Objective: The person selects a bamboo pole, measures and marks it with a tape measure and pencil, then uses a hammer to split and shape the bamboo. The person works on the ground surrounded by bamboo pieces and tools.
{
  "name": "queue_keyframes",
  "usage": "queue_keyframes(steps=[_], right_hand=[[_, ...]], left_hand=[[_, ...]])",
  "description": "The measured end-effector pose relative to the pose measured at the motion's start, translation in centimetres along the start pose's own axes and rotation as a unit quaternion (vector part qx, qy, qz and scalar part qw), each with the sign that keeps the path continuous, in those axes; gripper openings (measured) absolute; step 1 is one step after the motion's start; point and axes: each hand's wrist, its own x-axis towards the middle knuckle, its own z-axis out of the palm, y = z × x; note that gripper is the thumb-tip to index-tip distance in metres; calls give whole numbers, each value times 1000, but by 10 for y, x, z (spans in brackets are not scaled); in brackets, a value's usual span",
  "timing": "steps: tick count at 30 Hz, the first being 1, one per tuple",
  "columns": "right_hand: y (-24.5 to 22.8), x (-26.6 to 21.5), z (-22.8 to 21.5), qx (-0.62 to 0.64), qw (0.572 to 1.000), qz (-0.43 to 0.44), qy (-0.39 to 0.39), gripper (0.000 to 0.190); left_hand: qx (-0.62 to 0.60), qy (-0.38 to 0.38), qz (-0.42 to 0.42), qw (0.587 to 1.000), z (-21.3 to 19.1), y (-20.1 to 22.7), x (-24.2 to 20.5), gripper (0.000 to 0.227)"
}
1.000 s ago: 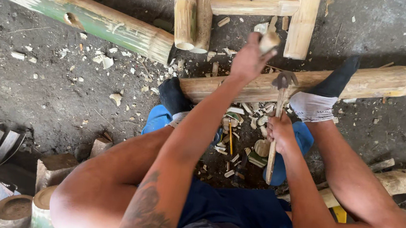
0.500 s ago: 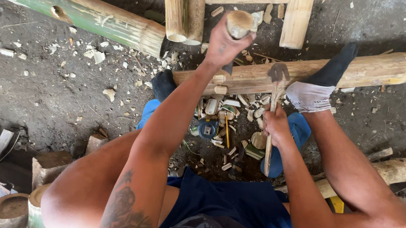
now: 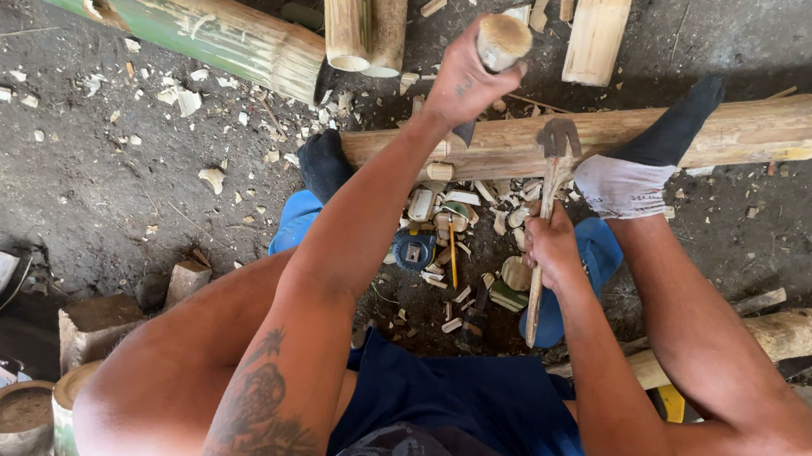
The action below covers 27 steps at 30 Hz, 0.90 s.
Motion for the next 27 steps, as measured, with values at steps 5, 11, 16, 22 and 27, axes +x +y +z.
queue_keyframes(steps=[5, 11, 16, 22, 27], right_hand=[[-37, -13, -5, -164, 983, -17, 75, 13], [-118, -64, -49, -65, 869, -473, 128, 33], [-161, -86, -55, -39, 810, -560, 171, 22], [-114, -46, -29, -417, 871, -212, 148, 27], [-128, -74, -104, -209, 830, -488, 173, 16]], left_hand=[[41, -151, 34, 987, -3, 0, -5, 45], [-26, -118, 15, 993, 30, 3, -7, 55], [80, -202, 73, 973, 38, 7, 3, 69], [200, -242, 62, 948, 57, 13, -5, 75], [220, -250, 50, 942, 54, 26, -5, 59]])
